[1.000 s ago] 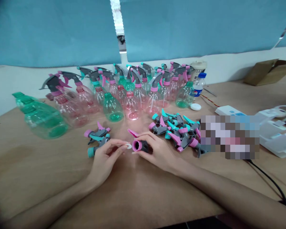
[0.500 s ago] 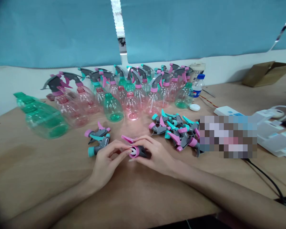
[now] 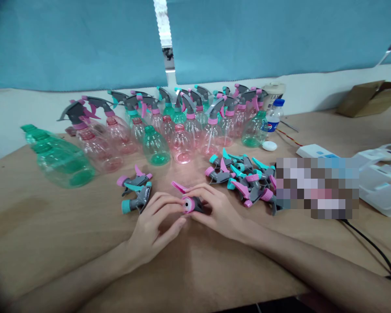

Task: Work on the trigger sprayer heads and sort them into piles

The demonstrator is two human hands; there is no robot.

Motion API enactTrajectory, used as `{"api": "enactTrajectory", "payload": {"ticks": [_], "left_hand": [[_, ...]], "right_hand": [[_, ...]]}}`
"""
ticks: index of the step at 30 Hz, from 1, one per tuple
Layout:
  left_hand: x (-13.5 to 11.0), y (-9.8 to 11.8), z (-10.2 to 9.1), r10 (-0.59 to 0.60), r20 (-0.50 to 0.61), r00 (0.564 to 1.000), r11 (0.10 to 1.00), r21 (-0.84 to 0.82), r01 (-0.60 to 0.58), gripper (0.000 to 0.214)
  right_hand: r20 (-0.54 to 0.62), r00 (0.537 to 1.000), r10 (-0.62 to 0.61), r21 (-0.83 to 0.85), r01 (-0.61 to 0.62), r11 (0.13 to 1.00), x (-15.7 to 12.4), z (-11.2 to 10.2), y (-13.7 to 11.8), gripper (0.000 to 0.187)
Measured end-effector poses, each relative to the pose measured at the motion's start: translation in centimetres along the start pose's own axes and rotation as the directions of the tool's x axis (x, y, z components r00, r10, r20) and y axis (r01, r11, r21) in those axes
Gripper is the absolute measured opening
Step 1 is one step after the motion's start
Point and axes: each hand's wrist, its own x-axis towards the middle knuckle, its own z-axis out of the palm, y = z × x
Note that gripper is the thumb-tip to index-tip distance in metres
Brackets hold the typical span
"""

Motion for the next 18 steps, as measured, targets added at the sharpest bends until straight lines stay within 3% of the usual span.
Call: {"api": "enactTrajectory", "payload": {"ticks": [7, 18], "left_hand": [[-0.11, -0.19, 0.15, 0.052, 0.043, 0.998, 0.985, 0.163, -0.058, 0.015], [-0.05, -0.12, 0.29, 0.071, 0.074, 0.995, 0.977, 0.193, -0.085, 0.02]], "right_hand": [[-0.005, 1.0, -0.021, -0.031, 0.021, 0.999, 0.01, -0.19, 0.07, 0.028], [-0.004, 0.994, -0.108, -0.134, 0.107, 0.985, 0.24, -0.24, -0.36, 0.027]]}}
